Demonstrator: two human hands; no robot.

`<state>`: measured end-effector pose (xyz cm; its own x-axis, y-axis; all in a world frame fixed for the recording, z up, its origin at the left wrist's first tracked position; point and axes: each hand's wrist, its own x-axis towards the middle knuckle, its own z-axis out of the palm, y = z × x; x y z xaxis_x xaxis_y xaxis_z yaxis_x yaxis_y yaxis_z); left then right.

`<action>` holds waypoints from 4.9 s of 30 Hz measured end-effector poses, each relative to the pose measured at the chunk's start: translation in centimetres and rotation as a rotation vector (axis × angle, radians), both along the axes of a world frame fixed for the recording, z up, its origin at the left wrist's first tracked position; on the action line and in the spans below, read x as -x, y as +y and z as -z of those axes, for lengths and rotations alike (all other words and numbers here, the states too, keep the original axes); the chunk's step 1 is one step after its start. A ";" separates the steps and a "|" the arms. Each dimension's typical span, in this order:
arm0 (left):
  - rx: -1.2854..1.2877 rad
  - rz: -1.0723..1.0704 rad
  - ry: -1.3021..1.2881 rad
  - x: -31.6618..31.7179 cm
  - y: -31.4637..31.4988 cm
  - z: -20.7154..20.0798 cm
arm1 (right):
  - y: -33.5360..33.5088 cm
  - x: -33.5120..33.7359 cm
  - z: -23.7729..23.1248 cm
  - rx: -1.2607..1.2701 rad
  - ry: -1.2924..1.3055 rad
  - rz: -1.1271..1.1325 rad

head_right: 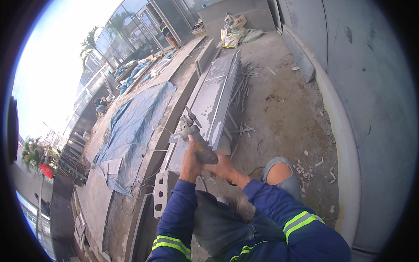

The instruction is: The person uses an angle grinder to smooth the edge of a rectangular tile. They hold the tile with one hand and operate the grinder with the other, moving the tool along the edge to remove material.

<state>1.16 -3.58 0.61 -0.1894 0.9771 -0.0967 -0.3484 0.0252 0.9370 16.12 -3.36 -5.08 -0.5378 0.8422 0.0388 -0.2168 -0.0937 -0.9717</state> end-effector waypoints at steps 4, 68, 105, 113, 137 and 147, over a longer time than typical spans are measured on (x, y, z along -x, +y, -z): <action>0.063 0.051 -0.185 -0.4 2.3 -1.1 | 1.4 -0.3 1.0 -0.030 0.006 0.093; 0.152 -0.139 -0.399 5.4 4.9 4.0 | 0.4 3.0 2.4 0.146 -0.110 0.006; 0.350 0.236 0.586 1.6 18.1 7.0 | 10.1 6.6 5.5 0.548 0.327 0.539; 0.456 0.318 0.523 3.4 28.3 10.4 | 18.9 8.0 8.4 0.627 0.427 0.534; 0.514 0.426 0.544 6.1 34.0 13.4 | 23.6 9.7 11.6 0.693 0.553 0.599; 0.511 0.404 0.509 6.3 34.3 13.7 | 24.6 11.0 12.5 0.646 0.543 0.656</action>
<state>-5.15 30.67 -13.06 0.0268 0.8383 -0.5446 0.2433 0.5229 0.8169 5.11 21.22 -17.58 -0.0175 0.9072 -0.4204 -0.8006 -0.2646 -0.5376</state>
